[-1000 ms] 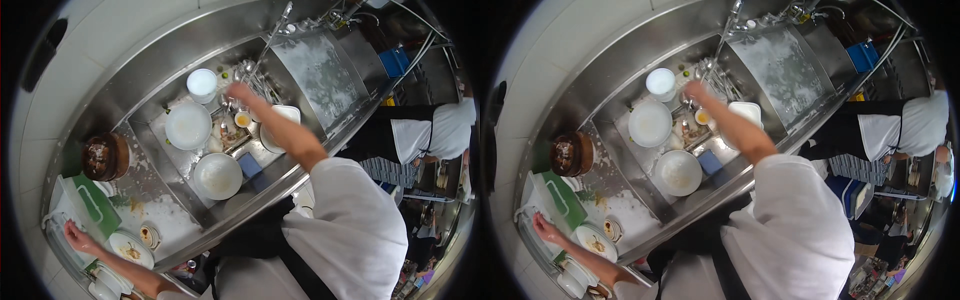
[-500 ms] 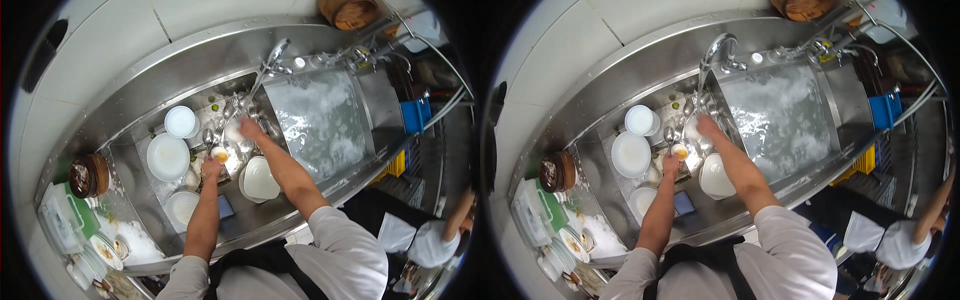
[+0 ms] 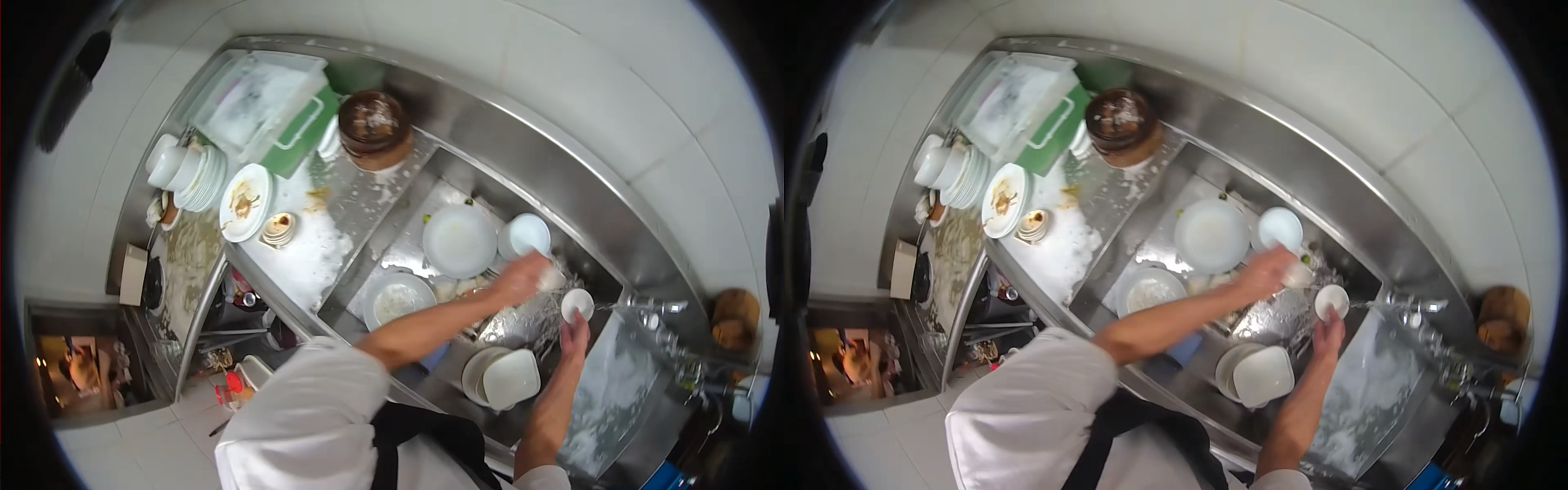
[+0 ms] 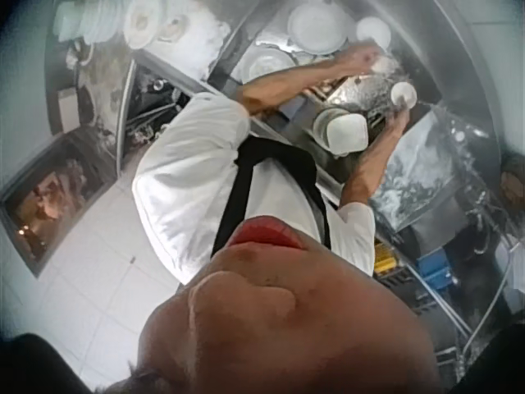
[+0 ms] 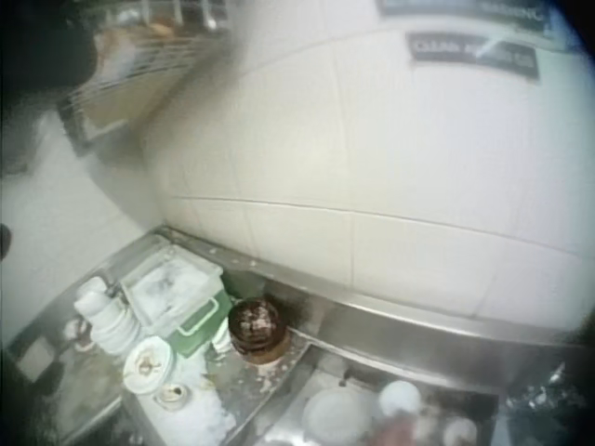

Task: The person takes dirty dishes from a service window, scrapes food scraps into a bin, and places the items into a soapy sink to be washed. The person handles bowls, plates, and utensils, clearing them from the pass-through before starting to scrub them by hand in the water.

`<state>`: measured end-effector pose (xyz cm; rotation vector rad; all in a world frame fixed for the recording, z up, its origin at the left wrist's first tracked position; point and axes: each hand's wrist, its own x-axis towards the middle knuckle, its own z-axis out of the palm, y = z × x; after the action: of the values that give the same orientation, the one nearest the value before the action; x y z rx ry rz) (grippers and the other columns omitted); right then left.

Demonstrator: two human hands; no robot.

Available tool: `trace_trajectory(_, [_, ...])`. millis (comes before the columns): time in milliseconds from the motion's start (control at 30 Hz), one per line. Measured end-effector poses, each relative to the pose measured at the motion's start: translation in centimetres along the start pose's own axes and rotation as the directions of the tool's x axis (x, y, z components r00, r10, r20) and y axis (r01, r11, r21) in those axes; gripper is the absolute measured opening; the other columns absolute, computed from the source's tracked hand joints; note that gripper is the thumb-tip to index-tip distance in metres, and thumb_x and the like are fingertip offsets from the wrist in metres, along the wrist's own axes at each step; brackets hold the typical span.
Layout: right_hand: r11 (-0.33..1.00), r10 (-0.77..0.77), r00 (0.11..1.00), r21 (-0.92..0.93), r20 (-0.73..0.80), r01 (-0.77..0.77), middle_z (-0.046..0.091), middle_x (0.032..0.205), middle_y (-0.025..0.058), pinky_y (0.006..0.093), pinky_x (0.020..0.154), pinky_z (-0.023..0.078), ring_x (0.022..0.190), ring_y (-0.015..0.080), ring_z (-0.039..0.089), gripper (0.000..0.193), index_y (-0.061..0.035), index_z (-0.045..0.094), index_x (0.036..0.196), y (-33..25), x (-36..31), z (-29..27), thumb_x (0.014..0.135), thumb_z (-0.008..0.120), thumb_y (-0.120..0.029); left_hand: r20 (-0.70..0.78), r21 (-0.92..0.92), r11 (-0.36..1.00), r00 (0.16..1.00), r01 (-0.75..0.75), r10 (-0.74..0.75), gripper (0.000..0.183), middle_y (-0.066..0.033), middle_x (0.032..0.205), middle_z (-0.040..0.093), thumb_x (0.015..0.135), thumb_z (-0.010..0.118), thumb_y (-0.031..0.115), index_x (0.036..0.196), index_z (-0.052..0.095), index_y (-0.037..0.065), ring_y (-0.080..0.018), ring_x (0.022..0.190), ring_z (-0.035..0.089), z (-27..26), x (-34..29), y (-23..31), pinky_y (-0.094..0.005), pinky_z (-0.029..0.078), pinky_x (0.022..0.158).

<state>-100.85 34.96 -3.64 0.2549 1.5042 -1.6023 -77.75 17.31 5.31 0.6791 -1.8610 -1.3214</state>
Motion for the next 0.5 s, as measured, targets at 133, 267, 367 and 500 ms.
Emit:
trace_trajectory(133, [0.815, -0.550, 0.835, -0.232, -0.024, 0.530, 0.062, 0.104, 0.0077, 0.0299, 0.069, 0.052, 0.087, 0.0180, 0.062, 0.030, -0.0039, 0.053, 0.112, -0.4, -3.9, 1.4, 0.083, 0.060, -0.005, -0.699, 0.405, 0.893, 0.695, 0.194, 0.166, 0.023, -0.0155, 0.087, 0.058, 0.081, 0.055, 0.007, 0.102, 0.059, 0.002, -0.0322, 0.079, 0.057, -30.4, 3.3, 10.5, -0.0408, 0.046, 0.072])
trace_trajectory(267, [0.624, 0.148, 0.875, -0.730, 0.461, 0.279, 0.060, 0.076, -0.0017, 0.0220, 0.044, 0.035, 0.052, 0.0065, 0.047, 0.037, -0.0090, 0.060, 0.115, 7.6, -15.9, 25.3, 0.079, 0.055, -0.012, -0.684, 0.718, 0.384, 0.689, 0.580, 0.239, 0.024, -0.0160, 0.086, 0.065, 0.079, 0.061, 0.010, 0.100, 0.064, 0.001, -0.0250, 0.074, 0.064, -61.3, -1.7, 8.6, -0.0357, 0.050, 0.069])
trace_trajectory(367, [0.711, 0.308, 0.582, -0.588, 0.753, 0.384, 0.059, 0.076, 0.0001, 0.0203, 0.041, 0.035, 0.053, 0.0055, 0.050, 0.030, -0.0049, 0.060, 0.108, 11.7, -27.0, 45.9, 0.078, 0.058, -0.011, -0.668, 0.312, 0.702, 0.674, 0.639, -0.316, 0.032, -0.0167, 0.087, 0.068, 0.079, 0.065, 0.018, 0.106, 0.065, 0.001, -0.0232, 0.079, 0.066, -69.8, -3.7, 4.4, -0.0341, 0.051, 0.073])
trace_trajectory(500, [0.955, 0.148, 0.561, -0.266, 0.814, 0.133, 0.061, 0.090, 0.0055, 0.0209, 0.055, 0.051, 0.065, 0.0120, 0.060, 0.024, 0.0023, 0.052, 0.112, 11.0, -31.3, 63.1, 0.090, 0.054, -0.008, -0.866, 0.242, 0.887, 0.500, 0.395, 0.013, 0.051, -0.0180, 0.094, 0.068, 0.076, 0.070, 0.034, 0.112, 0.061, -0.001, -0.0261, 0.084, 0.066, -68.8, -8.3, 0.2, -0.0353, 0.051, 0.076])
